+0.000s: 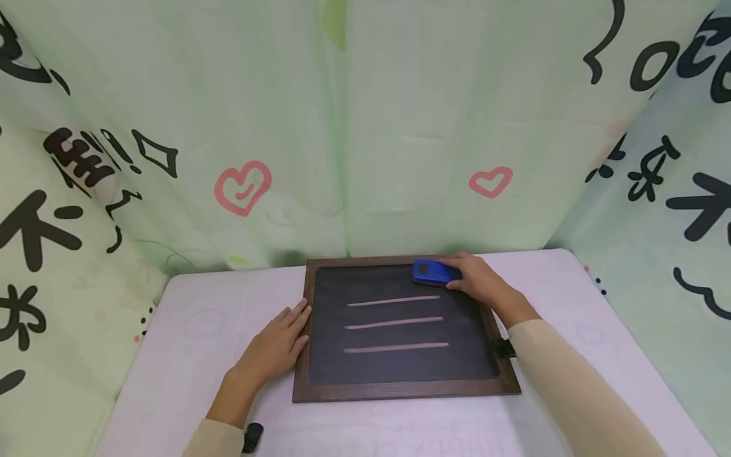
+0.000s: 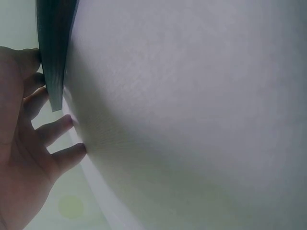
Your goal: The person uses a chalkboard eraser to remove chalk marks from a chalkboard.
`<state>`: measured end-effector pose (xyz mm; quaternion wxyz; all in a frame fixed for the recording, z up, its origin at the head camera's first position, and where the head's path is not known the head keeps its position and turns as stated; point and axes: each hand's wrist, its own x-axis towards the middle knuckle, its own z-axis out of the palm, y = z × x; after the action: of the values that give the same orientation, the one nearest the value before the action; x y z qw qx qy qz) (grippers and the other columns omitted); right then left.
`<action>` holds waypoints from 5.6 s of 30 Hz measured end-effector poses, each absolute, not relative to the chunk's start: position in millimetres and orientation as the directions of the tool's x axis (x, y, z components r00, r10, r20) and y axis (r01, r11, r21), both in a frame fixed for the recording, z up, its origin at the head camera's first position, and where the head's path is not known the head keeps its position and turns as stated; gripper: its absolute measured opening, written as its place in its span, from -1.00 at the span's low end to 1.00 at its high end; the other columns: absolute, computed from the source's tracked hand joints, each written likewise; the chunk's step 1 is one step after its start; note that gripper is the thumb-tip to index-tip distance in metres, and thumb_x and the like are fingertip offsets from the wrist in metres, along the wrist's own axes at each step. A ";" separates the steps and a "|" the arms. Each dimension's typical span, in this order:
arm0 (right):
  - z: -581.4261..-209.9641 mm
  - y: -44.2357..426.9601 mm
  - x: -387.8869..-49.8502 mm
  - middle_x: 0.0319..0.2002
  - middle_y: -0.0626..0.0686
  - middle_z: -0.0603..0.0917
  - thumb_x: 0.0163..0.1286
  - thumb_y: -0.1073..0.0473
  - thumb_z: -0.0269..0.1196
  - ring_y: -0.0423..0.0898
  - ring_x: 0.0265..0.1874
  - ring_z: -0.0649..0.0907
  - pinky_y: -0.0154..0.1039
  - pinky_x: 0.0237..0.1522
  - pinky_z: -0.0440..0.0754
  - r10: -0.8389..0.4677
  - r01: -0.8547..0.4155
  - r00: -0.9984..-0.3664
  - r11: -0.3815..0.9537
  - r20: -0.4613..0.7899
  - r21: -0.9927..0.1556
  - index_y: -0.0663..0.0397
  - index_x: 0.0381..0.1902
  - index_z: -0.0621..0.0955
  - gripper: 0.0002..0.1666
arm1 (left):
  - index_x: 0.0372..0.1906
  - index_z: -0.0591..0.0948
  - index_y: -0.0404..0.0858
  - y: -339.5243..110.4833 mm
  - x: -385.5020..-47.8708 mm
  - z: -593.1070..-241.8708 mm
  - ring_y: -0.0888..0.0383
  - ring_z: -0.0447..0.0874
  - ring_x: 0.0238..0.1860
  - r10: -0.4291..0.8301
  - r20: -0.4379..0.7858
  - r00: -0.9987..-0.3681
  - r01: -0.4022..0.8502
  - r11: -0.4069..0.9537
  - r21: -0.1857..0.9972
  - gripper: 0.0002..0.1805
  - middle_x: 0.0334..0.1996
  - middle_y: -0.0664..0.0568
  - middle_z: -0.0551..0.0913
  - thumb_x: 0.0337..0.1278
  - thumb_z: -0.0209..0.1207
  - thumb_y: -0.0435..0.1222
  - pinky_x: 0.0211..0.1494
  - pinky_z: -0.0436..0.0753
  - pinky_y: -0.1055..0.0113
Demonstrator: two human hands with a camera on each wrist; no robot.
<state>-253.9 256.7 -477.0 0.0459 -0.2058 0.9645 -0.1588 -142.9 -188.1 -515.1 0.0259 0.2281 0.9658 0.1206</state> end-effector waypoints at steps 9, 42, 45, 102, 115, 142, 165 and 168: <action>-476.9 221.6 -259.5 0.35 0.37 0.54 0.34 0.13 0.46 0.35 0.36 0.50 0.27 0.38 0.48 -0.455 -0.421 -0.889 0.856 -0.048 -0.300 0.29 0.40 0.52 -0.26 | 0.59 0.26 -0.35 -189.4 -143.0 -514.1 -0.28 0.28 0.54 0.448 0.001 -0.894 0.434 0.866 0.249 -0.34 0.61 -0.17 0.22 0.56 0.08 -0.17 0.59 0.33 -0.10; -483.8 46.5 -244.5 0.09 0.26 0.62 0.39 -0.23 0.35 0.15 0.06 0.64 -0.02 0.22 0.65 -0.497 -0.487 -0.867 0.857 -0.024 -0.168 0.30 0.30 0.58 -0.20 | 0.58 0.27 -0.33 -187.9 -143.1 -512.4 -0.29 0.29 0.54 0.450 0.001 -0.893 0.435 0.862 0.260 -0.35 0.61 -0.16 0.22 0.56 0.09 -0.17 0.57 0.35 -0.12; -484.2 40.8 -241.3 0.02 0.24 0.62 0.38 -0.25 0.35 0.12 0.00 0.63 -0.04 0.21 0.64 -0.492 -0.485 -0.871 0.861 -0.006 -0.153 0.33 0.22 0.59 -0.21 | 0.58 0.28 -0.35 -187.9 -142.7 -511.9 -0.29 0.29 0.53 0.450 0.000 -0.893 0.435 0.864 0.253 -0.35 0.61 -0.17 0.22 0.56 0.10 -0.17 0.57 0.35 -0.12; -480.1 258.5 -228.0 0.28 0.52 0.49 0.36 0.07 0.44 0.46 0.26 0.51 0.38 0.34 0.47 -0.244 -0.220 -0.970 0.908 -0.022 -0.357 0.40 0.36 0.49 -0.25 | 0.58 0.26 -0.34 -185.9 -142.1 -510.3 -0.27 0.26 0.56 0.434 -0.012 -0.901 0.415 0.868 0.272 -0.34 0.61 -0.16 0.21 0.55 0.09 -0.19 0.60 0.30 -0.10; -481.3 258.3 -222.2 0.21 0.53 0.52 0.37 0.08 0.43 0.45 0.17 0.55 0.36 0.27 0.52 -0.244 -0.226 -0.970 0.909 -0.008 -0.349 0.46 0.32 0.51 -0.27 | 0.57 0.28 -0.37 -185.5 -142.8 -513.6 -0.25 0.29 0.55 0.452 0.008 -0.892 0.439 0.862 0.252 -0.35 0.60 -0.19 0.24 0.55 0.09 -0.19 0.61 0.31 -0.08; -483.5 254.4 -189.9 0.08 0.42 0.57 0.33 0.05 0.47 0.32 0.04 0.62 0.26 0.14 0.63 -0.290 -0.287 -0.956 0.911 0.033 -0.296 0.40 0.29 0.55 -0.27 | 0.57 0.27 -0.36 -185.6 -141.2 -511.1 -0.27 0.29 0.54 0.446 0.009 -0.895 0.433 0.865 0.252 -0.34 0.60 -0.19 0.23 0.55 0.10 -0.18 0.60 0.32 -0.10; -482.4 182.0 -199.0 0.03 0.30 0.62 0.32 -0.03 0.47 0.20 0.02 0.63 0.12 0.11 0.67 -0.357 -0.348 -0.934 0.899 0.016 -0.266 0.37 0.30 0.56 -0.24 | 0.56 0.29 -0.40 -186.4 -141.7 -511.9 -0.26 0.31 0.53 0.465 0.026 -0.885 0.458 0.858 0.231 -0.35 0.59 -0.22 0.25 0.55 0.10 -0.18 0.59 0.33 -0.09; -482.2 162.8 -200.6 0.05 0.28 0.61 0.33 -0.06 0.46 0.18 0.03 0.63 0.09 0.12 0.68 -0.372 -0.358 -0.928 0.896 -0.003 -0.264 0.34 0.31 0.55 -0.23 | 0.56 0.29 -0.39 -186.4 -142.4 -513.0 -0.27 0.31 0.53 0.465 0.027 -0.885 0.459 0.858 0.230 -0.35 0.59 -0.21 0.25 0.55 0.10 -0.18 0.59 0.34 -0.10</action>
<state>-200.6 162.8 -482.2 0.0266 -0.1873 0.9732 -0.1305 -142.4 -186.4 -513.0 0.0147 0.2396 0.9639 0.1156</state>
